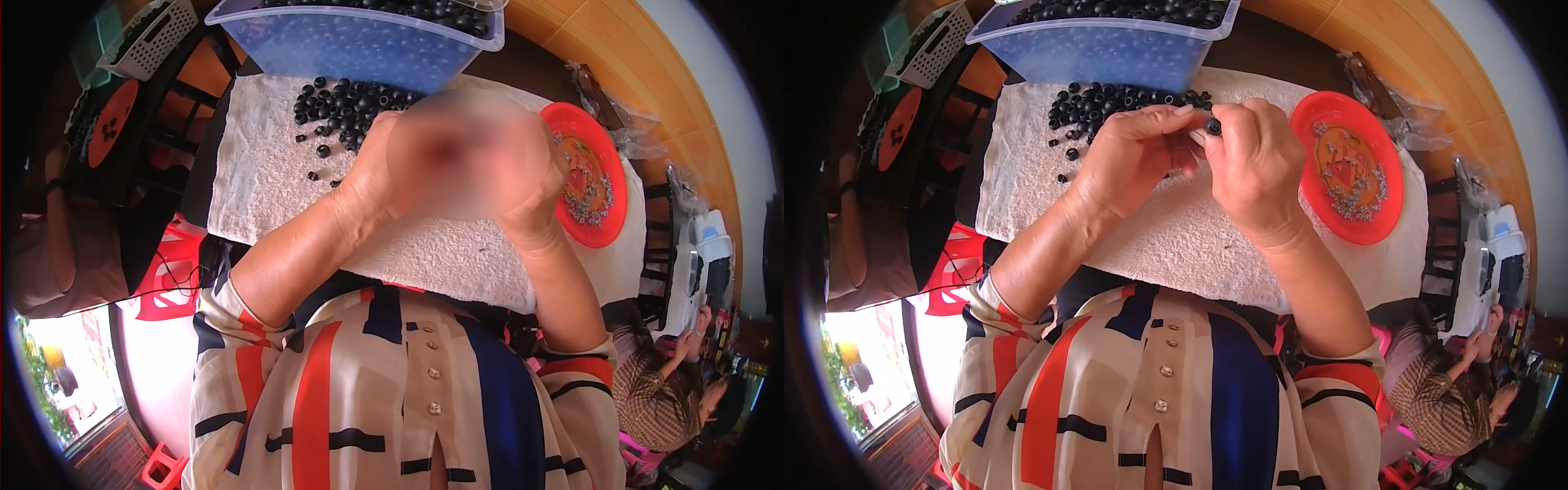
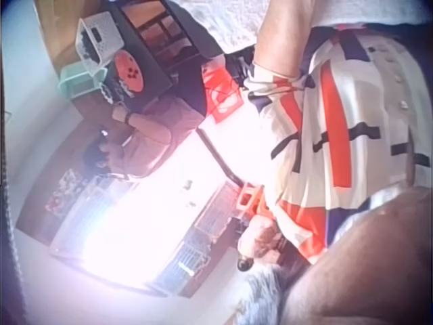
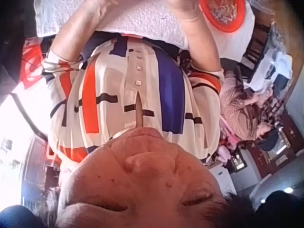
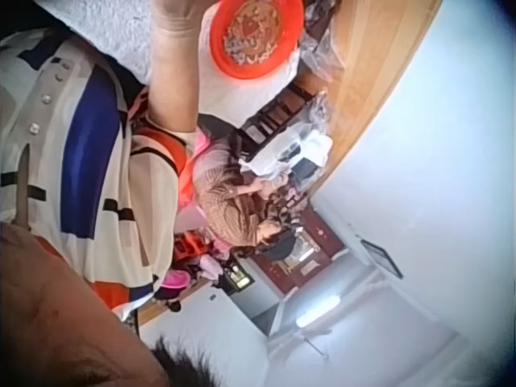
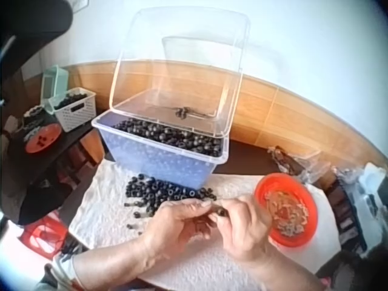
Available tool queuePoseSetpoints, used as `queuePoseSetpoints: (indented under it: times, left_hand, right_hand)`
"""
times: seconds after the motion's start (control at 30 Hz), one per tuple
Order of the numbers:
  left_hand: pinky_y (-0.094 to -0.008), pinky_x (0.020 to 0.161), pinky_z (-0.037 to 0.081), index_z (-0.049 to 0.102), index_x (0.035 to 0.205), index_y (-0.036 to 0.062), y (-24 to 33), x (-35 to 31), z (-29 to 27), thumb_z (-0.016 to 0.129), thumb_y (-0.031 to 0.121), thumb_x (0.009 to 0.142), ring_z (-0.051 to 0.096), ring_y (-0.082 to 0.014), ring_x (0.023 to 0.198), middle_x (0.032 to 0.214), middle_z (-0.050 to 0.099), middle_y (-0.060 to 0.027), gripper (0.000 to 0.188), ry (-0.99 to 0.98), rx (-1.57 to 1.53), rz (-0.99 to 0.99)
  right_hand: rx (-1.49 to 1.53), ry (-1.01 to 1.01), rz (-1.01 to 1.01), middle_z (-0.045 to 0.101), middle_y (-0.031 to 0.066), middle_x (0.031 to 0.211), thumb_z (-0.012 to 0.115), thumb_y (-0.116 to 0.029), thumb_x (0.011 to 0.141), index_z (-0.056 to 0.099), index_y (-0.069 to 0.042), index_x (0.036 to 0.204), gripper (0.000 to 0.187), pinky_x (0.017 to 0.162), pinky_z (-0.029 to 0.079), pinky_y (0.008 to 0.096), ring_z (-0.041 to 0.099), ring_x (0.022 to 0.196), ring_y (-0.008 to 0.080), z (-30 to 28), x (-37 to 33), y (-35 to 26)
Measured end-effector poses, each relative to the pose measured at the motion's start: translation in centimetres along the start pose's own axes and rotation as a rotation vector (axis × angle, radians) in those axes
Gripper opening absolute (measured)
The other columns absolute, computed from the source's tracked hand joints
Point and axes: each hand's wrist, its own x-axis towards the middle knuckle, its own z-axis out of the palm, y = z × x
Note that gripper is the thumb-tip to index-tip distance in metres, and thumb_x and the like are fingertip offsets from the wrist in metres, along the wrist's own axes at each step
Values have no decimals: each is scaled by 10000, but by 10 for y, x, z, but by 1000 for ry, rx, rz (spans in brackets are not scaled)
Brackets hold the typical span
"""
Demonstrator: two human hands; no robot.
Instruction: Sorting and inspecting small black plastic components on a table.
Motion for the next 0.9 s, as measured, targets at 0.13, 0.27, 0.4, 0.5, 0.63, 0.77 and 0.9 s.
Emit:
queuePoseSetpoints:
  times: [0.13, 0.27, 0.4, 0.5, 0.63, 0.77, 0.9]
  left_hand:
    - [-312, 603, 498, 659, 934, -78, 2, -1, 0, 604, 104, 914, 626, -195, 728, 853, 661, -131, 191, -22, 39, 25]
    - [-254, 578, 486, 687, 854, -26, 2, -5, 4, 737, 124, 833, 612, -130, 680, 794, 681, -84, 160, 1, 214, 80]
    - [-241, 611, 478, 681, 870, -16, 1, -5, 1, 721, 59, 839, 597, -119, 671, 788, 670, -60, 91, 5, 383, 241]
    - [-216, 566, 455, 685, 857, -14, 12, -15, 8, 732, 50, 826, 560, -87, 613, 750, 658, -43, 85, 104, 502, 431]
    - [-196, 543, 459, 727, 908, 3, 68, -21, 13, 734, 69, 813, 578, -44, 617, 743, 685, -15, 116, 313, 960, 951]
    - [-262, 630, 512, 712, 862, 11, 140, 10, -20, 746, 53, 753, 639, -126, 674, 764, 692, -72, 122, 430, 1279, 1162]
    - [-374, 682, 513, 695, 867, 10, 162, 20, -27, 716, 56, 678, 648, -262, 775, 823, 640, -143, 195, 552, 1593, 1003]
  right_hand:
    - [-12, 1, -57, 567, 130, 836, 696, 15, 727, 587, -10, 932, 233, 591, 471, 389, 581, 713, 302, -4, 4, -1]
    - [-21, 16, -125, 551, 120, 787, 681, 19, 702, 579, -24, 901, 228, 591, 469, 400, 570, 692, 310, -4, 6, -5]
    - [137, 36, -9, 562, 118, 801, 678, 38, 720, 593, -20, 975, 275, 574, 471, 381, 581, 694, 308, 3, 4, -11]
    - [348, 7, 143, 573, 107, 830, 705, 21, 749, 580, -26, 1109, 384, 558, 467, 327, 598, 687, 235, 0, 6, -18]
    - [337, 61, 175, 569, 67, 804, 711, -20, 795, 602, -38, 1096, 320, 574, 471, 255, 574, 667, 155, -10, 0, -6]
    - [398, 105, 316, 612, 22, 769, 697, -18, 841, 615, -43, 1073, 247, 587, 460, 220, 547, 656, 73, -11, 2, 3]
    - [428, 151, 352, 622, 22, 772, 688, -3, 844, 625, -41, 1048, 217, 598, 464, 216, 559, 676, 72, -11, 3, 18]
